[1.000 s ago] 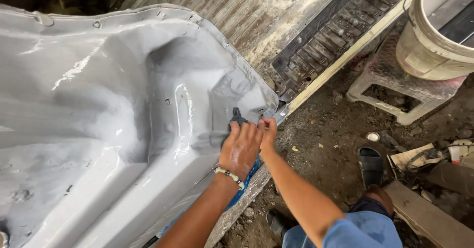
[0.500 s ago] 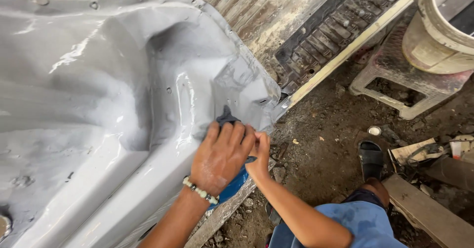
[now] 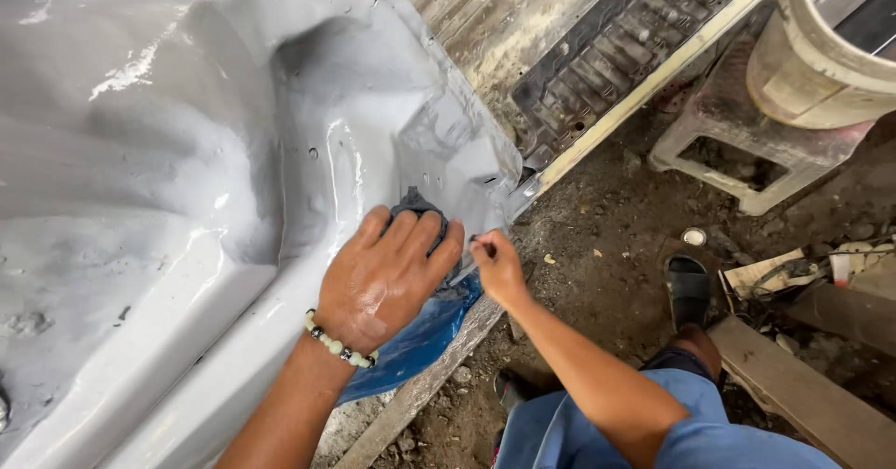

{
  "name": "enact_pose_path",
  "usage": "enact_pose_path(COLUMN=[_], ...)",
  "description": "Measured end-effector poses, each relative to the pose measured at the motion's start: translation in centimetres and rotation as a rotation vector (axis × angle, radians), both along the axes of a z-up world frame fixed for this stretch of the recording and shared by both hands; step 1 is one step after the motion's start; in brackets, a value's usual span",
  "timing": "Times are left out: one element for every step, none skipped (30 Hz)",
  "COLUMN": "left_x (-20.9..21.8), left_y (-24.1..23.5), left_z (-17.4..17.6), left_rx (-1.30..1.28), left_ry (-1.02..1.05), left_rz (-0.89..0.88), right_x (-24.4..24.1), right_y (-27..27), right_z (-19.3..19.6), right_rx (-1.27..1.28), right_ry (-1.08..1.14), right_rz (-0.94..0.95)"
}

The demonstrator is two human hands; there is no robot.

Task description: The person sands the surface of a detached car door using a sanding block and water. They repeatedly dip the sanding block into a bucket of water and scrub various sections of the door, including the edges and the area around the fuel cap.

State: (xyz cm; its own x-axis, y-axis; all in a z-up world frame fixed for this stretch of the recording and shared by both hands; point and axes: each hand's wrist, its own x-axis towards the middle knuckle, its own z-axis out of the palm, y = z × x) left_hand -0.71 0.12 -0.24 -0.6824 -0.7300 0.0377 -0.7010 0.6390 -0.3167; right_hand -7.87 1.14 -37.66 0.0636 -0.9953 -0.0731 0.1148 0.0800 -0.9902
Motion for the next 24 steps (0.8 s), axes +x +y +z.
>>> enact_pose_path(left_x=[0.1, 0.2, 0.4, 0.6, 0.5, 0.4, 0.4, 0.4, 0.5, 0.6, 0.6, 0.5, 0.4, 0.4, 0.3, 0.3, 0.2, 0.2, 0.3, 0.3, 0.4, 0.4, 0.6, 0.6], left_y=[0.0, -0.3, -0.2, -0.2, 0.2, 0.6, 0.3, -0.1, -0.2, -0.3, 0.1, 0.6, 0.4, 0.4, 0.1, -0.1, 0.1, 0.4, 0.4, 0.4, 1.2, 2.0, 2.2, 2.5], left_z=[-0.3, -0.3, -0.3, -0.2, -0.4, -0.6, -0.5, -0.1, 0.0, 0.0, 0.1, 0.2, 0.4, 0.3, 0.3, 0.4, 0.3, 0.2, 0.3, 0.5, 0.9, 1.4, 2.0, 2.7], left_rx=[0.009, 0.008, 0.017, 0.025, 0.032, 0.038, 0.023, 0.009, 0.026, 0.043, 0.055, 0.054, 0.040, 0.040, 0.018, -0.004, 0.001, 0.016, 0.021, 0.017, -0.005, -0.026, -0.041, -0.074], left_ry=[-0.009, -0.006, -0.018, -0.029, -0.028, -0.012, 0.000, -0.003, 0.016, 0.036, 0.037, 0.071, 0.104, 0.106, 0.127, 0.148, 0.156, 0.174, 0.188, 0.193, 0.192, 0.191, 0.185, 0.212], left_rz=[-0.004, 0.001, -0.008, -0.017, -0.015, -0.021, -0.031, -0.034, -0.029, -0.023, -0.013, -0.016, -0.039, -0.047, -0.056, -0.065, -0.070, -0.066, -0.061, -0.064, -0.061, -0.057, -0.065, -0.058], right_x=[-0.2, -0.7, -0.8, -1.0, -1.2, -1.4, -1.4, -0.8, -0.2, 0.3, 0.4, 0.4, 0.3, 0.2, 0.1, 0.0, -0.2, -0.3, -0.1, -0.3, -0.4, -0.4, -0.1, 0.2], right_y=[0.3, -0.6, -0.8, -0.9, -0.4, 0.2, -0.6, -0.7, -0.3, 0.1, 0.5, 0.9, 0.3, 0.1, -0.7, -1.5, -0.4, 0.6, 1.0, 0.5, 1.0, 1.6, 1.1, 0.5], right_z=[1.1, 2.5, 3.9, 5.4, 4.7, 4.2, 3.8, 3.1, 2.2, 1.2, 0.1, -1.1, -2.3, -2.1, -1.8, -1.5, 1.0, 3.4, 6.0, 6.9, 7.8, 8.8, 8.8, 8.8], right_rx=[0.103, 0.102, 0.230, 0.358, 0.365, 0.443, 0.500, 0.486, 0.381, 0.276, 0.289, 0.222, 0.141, 0.140, 0.171, 0.201, 0.206, 0.168, 0.121, 0.116, 0.064, 0.013, -0.004, 0.002], right_ry=[-0.011, -0.007, -0.048, -0.088, -0.087, -0.068, -0.052, -0.055, -0.074, -0.093, -0.091, -0.135, -0.180, -0.179, -0.158, -0.137, -0.129, -0.185, -0.244, -0.239, -0.272, -0.305, -0.310, -0.279], right_rz=[0.067, 0.071, 0.097, 0.122, 0.123, 0.105, 0.084, 0.082, 0.065, 0.048, 0.058, 0.062, 0.048, 0.040, 0.052, 0.063, 0.056, 0.054, 0.056, 0.054, 0.046, 0.039, 0.035, 0.021])
